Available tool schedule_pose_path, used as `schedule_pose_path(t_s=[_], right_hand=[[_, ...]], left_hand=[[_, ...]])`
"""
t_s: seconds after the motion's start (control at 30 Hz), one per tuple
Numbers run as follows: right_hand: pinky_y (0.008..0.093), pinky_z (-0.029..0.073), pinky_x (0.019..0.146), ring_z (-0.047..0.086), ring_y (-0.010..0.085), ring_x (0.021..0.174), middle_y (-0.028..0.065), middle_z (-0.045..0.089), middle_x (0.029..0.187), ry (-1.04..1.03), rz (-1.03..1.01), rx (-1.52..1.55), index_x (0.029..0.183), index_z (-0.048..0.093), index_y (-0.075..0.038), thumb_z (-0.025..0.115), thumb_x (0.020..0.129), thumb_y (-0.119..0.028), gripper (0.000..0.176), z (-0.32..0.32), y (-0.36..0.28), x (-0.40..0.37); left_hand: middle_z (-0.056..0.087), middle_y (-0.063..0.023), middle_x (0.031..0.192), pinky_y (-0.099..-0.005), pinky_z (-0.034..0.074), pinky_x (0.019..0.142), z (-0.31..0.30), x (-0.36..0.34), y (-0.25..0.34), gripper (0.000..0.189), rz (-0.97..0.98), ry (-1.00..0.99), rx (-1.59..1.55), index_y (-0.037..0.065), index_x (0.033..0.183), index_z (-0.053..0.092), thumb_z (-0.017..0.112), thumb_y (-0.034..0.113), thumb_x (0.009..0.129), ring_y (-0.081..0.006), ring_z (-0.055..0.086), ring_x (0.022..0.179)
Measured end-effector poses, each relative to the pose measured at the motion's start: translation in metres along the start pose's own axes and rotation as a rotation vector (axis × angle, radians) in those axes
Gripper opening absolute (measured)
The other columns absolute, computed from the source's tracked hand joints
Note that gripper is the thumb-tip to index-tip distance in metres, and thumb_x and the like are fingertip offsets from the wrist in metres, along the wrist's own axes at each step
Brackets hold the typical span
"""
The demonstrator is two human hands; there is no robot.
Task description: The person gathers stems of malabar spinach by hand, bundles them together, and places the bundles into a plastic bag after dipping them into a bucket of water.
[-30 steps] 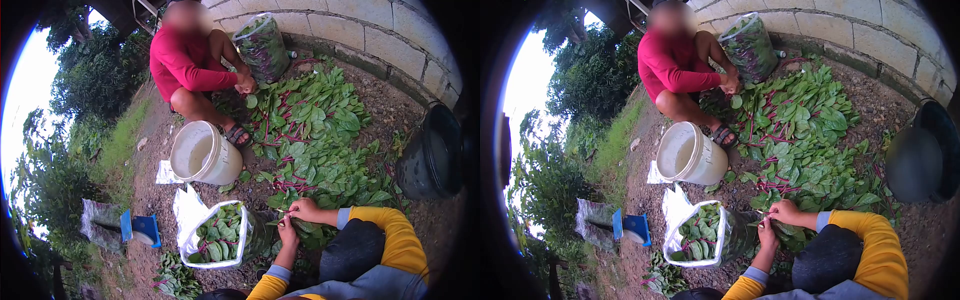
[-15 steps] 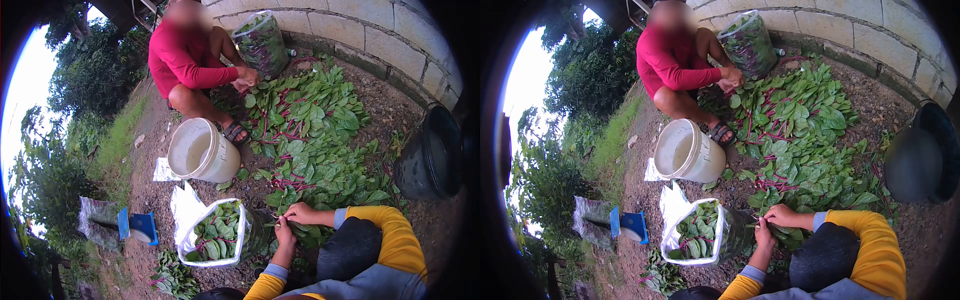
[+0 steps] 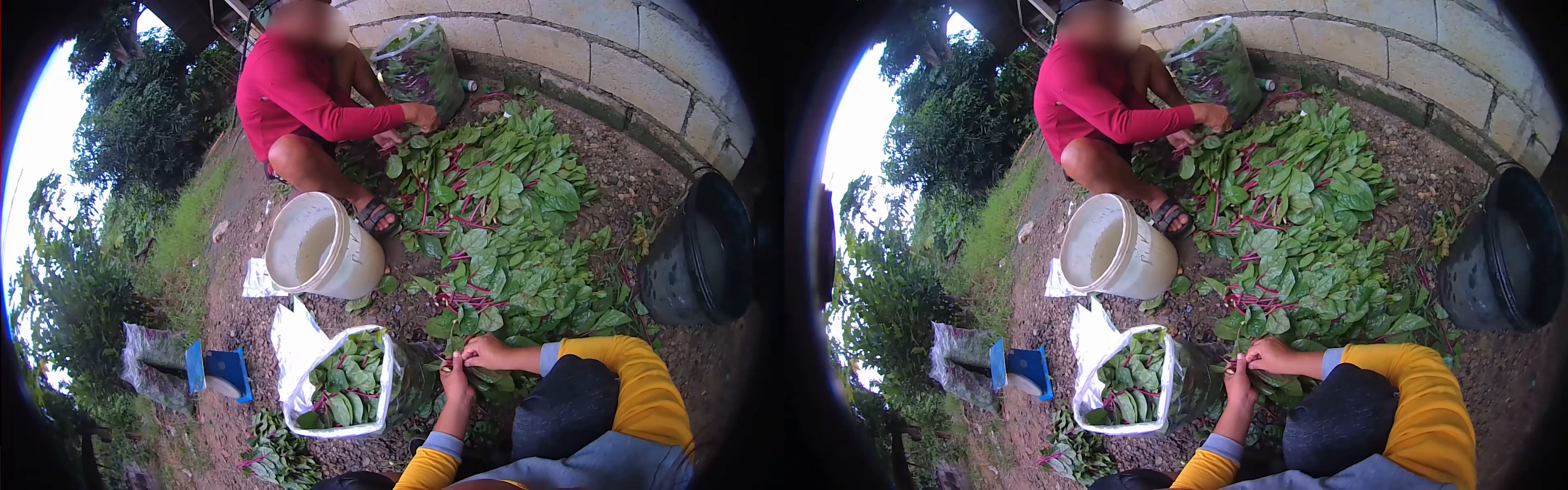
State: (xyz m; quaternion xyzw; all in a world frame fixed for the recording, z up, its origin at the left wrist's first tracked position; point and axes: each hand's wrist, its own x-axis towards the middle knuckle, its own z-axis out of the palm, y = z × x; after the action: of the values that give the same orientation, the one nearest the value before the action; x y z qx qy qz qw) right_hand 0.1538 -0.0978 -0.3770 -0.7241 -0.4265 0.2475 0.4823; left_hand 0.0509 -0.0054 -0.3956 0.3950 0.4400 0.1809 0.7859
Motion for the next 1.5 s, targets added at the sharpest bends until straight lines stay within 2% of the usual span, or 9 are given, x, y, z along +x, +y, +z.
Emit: schedule_pose_path(t_s=[0.23, 0.43, 0.57, 0.63, 0.7, 0.83, 1.03, 1.17, 1.5], right_hand=[[0.0288, 0.051, 0.073, 0.066, 0.0148, 0.077, 0.0053, 0.07, 0.088, -0.201, 0.191, 0.121, 0.099, 0.069, -0.009, 0.069, 0.076, -0.022, 0.027, -0.036, -0.005, 0.011], [0.0283, 0.05, 0.067, 0.064, 0.014, 0.073, 0.0088, 0.069, 0.085, 0.304, 0.181, 0.052, 0.094, 0.068, -0.005, 0.067, 0.078, -0.016, 0.02, -0.129, 0.011, 0.031], [0.0303, 0.051, 0.067, 0.065, 0.0182, 0.071, 0.0093, 0.067, 0.083, 0.291, 0.25, -0.17, 0.092, 0.068, -0.006, 0.067, 0.076, -0.015, 0.018, -0.165, 0.016, 0.041], [0.0359, 0.05, 0.07, 0.063, 0.0247, 0.079, 0.009, 0.066, 0.081, 0.181, 0.157, -0.401, 0.086, 0.068, -0.008, 0.068, 0.072, -0.014, 0.015, -0.161, 0.014, 0.044], [0.0385, 0.049, 0.073, 0.061, 0.027, 0.084, 0.0085, 0.065, 0.082, 0.091, 0.056, -0.621, 0.083, 0.068, -0.009, 0.068, 0.07, -0.014, 0.014, -0.145, 0.016, 0.045], [0.04, 0.048, 0.076, 0.057, 0.028, 0.089, 0.0078, 0.063, 0.083, 0.057, 0.065, -0.705, 0.076, 0.067, -0.009, 0.06, 0.074, -0.014, 0.008, -0.114, 0.025, 0.057], [0.04, 0.047, 0.078, 0.056, 0.0282, 0.093, 0.0099, 0.062, 0.087, 0.079, 0.173, -0.787, 0.078, 0.066, -0.007, 0.062, 0.075, -0.016, 0.011, -0.102, 0.047, 0.081], [0.0397, 0.048, 0.081, 0.056, 0.0289, 0.099, 0.0133, 0.064, 0.094, 0.024, 0.296, -0.872, 0.081, 0.068, -0.003, 0.057, 0.075, -0.013, 0.016, -0.096, 0.051, 0.084], [0.0439, 0.05, 0.072, 0.063, 0.0319, 0.08, 0.0138, 0.065, 0.078, 0.127, 0.327, -0.685, 0.083, 0.068, -0.008, 0.062, 0.073, -0.018, 0.015, -0.11, 0.047, 0.079]], left_hand=[[0.061, -0.0066, 0.087, -0.0326, 0.051, 0.073, -0.009, 0.009, -0.005, 0.012, 0.058, -0.017, 0.025, 0.008, 0.093, 0.052, 0.058, 0.018, 0.09, -0.0176, 0.059, 0.08], [0.058, -0.0035, 0.097, -0.0276, 0.046, 0.079, 0.003, -0.007, 0.009, 0.033, -0.007, 0.016, 0.054, 0.004, 0.111, 0.053, 0.067, 0.013, 0.083, -0.0132, 0.056, 0.086], [0.058, -0.0028, 0.096, -0.0263, 0.045, 0.079, 0.006, -0.006, 0.009, 0.033, -0.031, -0.038, 0.012, 0.004, 0.113, 0.052, 0.066, 0.011, 0.084, -0.0115, 0.055, 0.084], [0.059, -0.0028, 0.095, -0.0265, 0.045, 0.078, 0.01, -0.007, 0.011, 0.028, -0.03, -0.059, -0.006, 0.005, 0.11, 0.053, 0.064, 0.011, 0.085, -0.0116, 0.055, 0.085], [0.058, -0.0046, 0.104, -0.0315, 0.043, 0.089, 0.009, -0.008, 0.01, 0.031, -0.011, -0.084, 0.043, 0.005, 0.114, 0.052, 0.063, 0.017, 0.087, -0.0154, 0.055, 0.095], [0.058, -0.0041, 0.103, -0.0283, 0.041, 0.089, 0.005, -0.006, 0.002, 0.029, 0.089, -0.079, 0.186, 0.005, 0.11, 0.053, 0.063, 0.018, 0.087, -0.0133, 0.054, 0.095], [0.06, -0.0038, 0.1, -0.0272, 0.04, 0.089, 0.002, -0.004, -0.001, 0.018, 0.337, -0.082, 0.489, 0.005, 0.097, 0.058, 0.059, 0.022, 0.09, -0.0121, 0.054, 0.093], [0.06, -0.0023, 0.091, -0.0261, 0.041, 0.083, 0.012, -0.013, 0.005, 0.017, 0.211, -0.151, 0.258, 0.005, 0.093, 0.057, 0.058, 0.022, 0.091, -0.011, 0.053, 0.086], [0.06, -0.0023, 0.085, -0.0252, 0.042, 0.075, 0.011, -0.012, 0.015, 0.018, 0.149, -0.131, 0.223, 0.004, 0.092, 0.056, 0.056, 0.023, 0.092, -0.0099, 0.052, 0.079]])
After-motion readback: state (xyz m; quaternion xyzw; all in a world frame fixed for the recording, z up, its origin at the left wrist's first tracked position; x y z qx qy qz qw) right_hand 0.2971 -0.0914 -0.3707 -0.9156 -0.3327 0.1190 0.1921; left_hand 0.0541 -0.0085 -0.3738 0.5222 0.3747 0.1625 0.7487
